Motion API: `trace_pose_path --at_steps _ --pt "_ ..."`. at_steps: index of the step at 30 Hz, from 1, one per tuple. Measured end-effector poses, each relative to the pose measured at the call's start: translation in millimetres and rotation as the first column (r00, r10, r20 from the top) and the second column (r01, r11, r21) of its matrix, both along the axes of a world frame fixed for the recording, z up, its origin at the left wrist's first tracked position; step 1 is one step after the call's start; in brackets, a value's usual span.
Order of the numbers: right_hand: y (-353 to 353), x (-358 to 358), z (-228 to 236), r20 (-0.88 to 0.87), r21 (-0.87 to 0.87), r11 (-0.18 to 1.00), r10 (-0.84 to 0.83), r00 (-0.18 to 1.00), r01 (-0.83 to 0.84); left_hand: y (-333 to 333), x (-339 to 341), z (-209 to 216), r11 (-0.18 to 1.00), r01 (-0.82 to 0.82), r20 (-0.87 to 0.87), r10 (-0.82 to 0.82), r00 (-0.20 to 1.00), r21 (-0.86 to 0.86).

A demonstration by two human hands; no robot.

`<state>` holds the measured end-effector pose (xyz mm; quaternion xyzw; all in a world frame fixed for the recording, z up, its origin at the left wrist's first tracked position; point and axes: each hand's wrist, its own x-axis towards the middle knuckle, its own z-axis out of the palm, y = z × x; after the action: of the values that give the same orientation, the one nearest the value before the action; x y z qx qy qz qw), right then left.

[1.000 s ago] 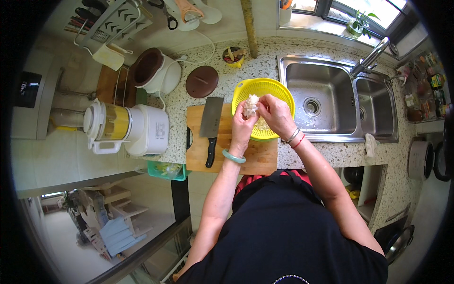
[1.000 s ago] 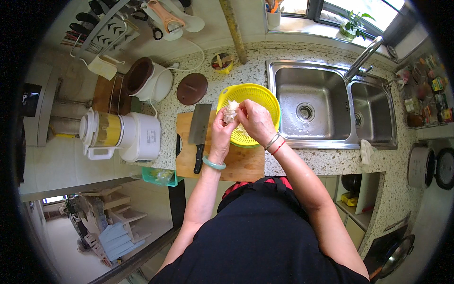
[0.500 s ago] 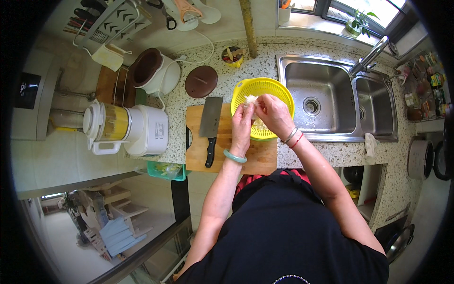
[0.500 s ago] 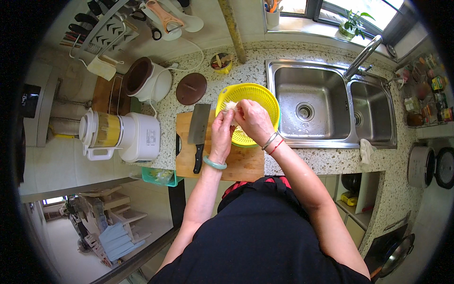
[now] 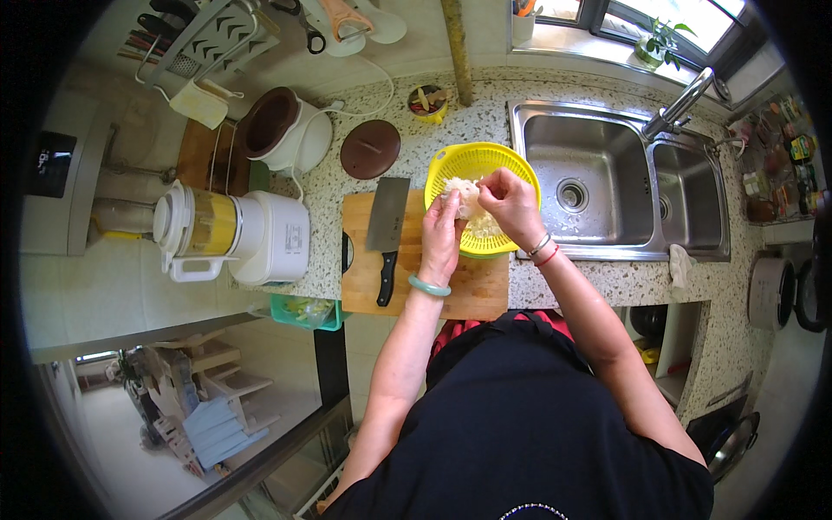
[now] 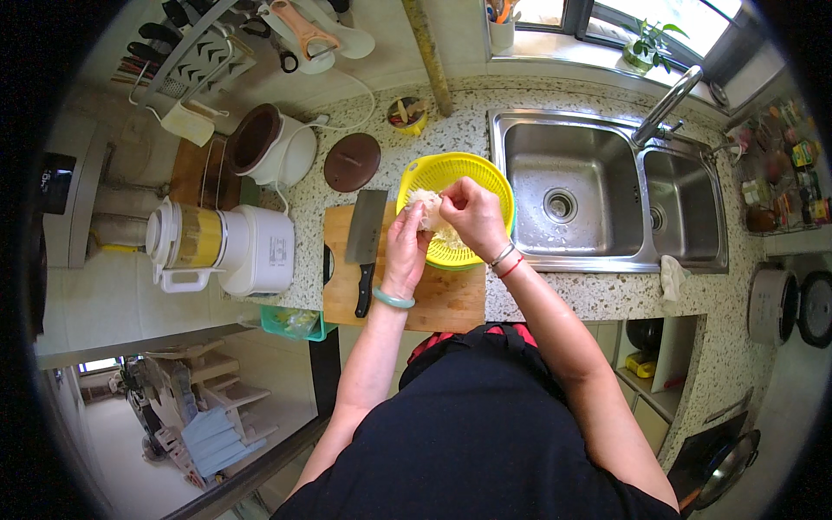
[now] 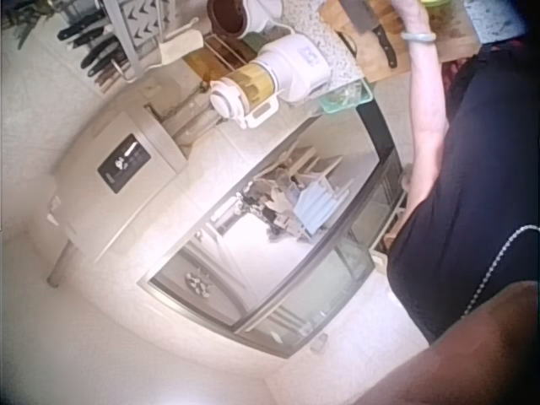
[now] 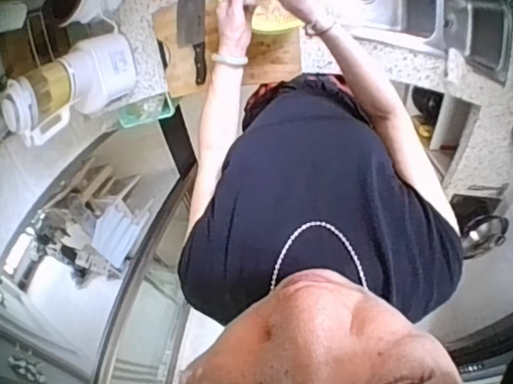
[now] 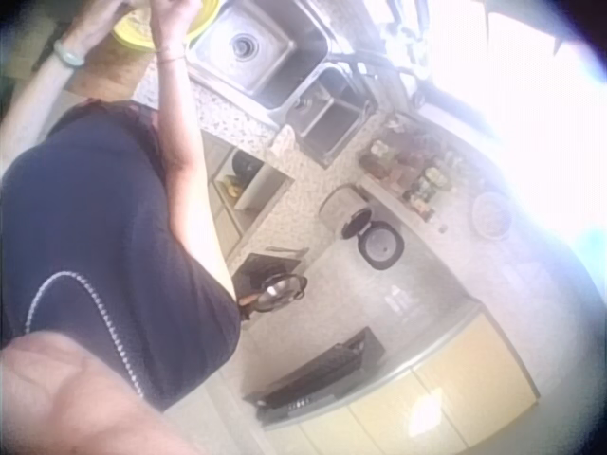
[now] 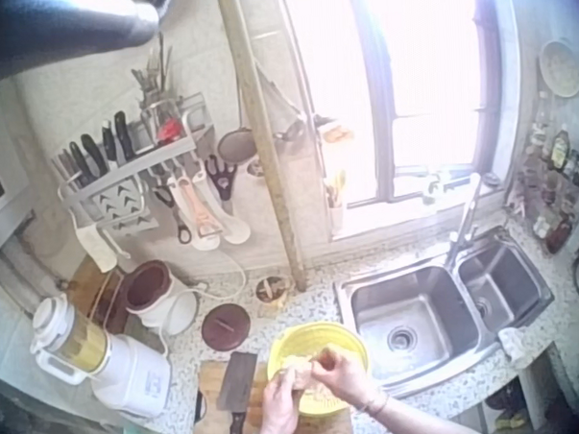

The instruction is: The person stands at a kitchen counter and uses both hands to separate and fluff a white, fibrous food item inside a yellow colander. The person repeatedly picks up small portions of the material, pulls it apart, and returns it to the colander. The task continues for the duration of the clip without a visible final state or transfer to another container.

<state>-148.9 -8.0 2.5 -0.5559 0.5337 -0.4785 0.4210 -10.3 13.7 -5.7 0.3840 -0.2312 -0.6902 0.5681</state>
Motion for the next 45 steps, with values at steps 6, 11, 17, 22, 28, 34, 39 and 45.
trace_pose_path --at_steps 6,11,17,22,28,34,39,45 --pt "0.8 -3.0 6.5 0.016 -0.04 0.994 0.103 0.995 -0.102 2.0 -2.1 3.1 0.999 0.012 0.081 -0.009 0.997 -0.033" --pt "3.7 3.4 20.7 -0.15 -0.15 0.987 0.034 0.988 -0.056 1.6 -7.5 1.5 0.994 0.011 0.229 0.016 0.973 -0.112" --pt "1.9 3.6 17.8 -0.269 -0.278 0.959 -0.028 0.963 -0.05 3.8 -12.8 4.6 0.997 -0.001 0.207 0.018 0.978 -0.081" --pt "2.4 5.5 12.7 -0.258 -0.299 0.953 -0.037 0.966 -0.043 4.6 -9.9 4.3 0.999 0.001 0.206 0.008 0.979 -0.044" --pt "2.6 3.1 12.9 -0.196 -0.218 0.975 -0.007 0.981 -0.037 4.7 -6.5 2.4 0.999 0.008 0.085 -0.004 0.996 -0.046" --pt "-0.4 -4.5 17.7 0.038 -0.029 0.999 -0.021 0.999 0.023 2.0 -5.2 0.3 0.999 -0.008 -0.024 0.007 1.0 -0.05" --pt "-0.7 -4.6 13.7 -0.082 -0.075 0.994 0.07 0.994 -0.076 2.7 -7.4 4.8 0.999 0.026 0.048 -0.025 0.999 -0.027" --pt "2.4 0.6 26.9 -0.215 -0.224 0.971 0.036 0.976 -0.085 2.7 -7.6 6.3 0.998 0.049 0.251 -0.039 0.967 -0.033"
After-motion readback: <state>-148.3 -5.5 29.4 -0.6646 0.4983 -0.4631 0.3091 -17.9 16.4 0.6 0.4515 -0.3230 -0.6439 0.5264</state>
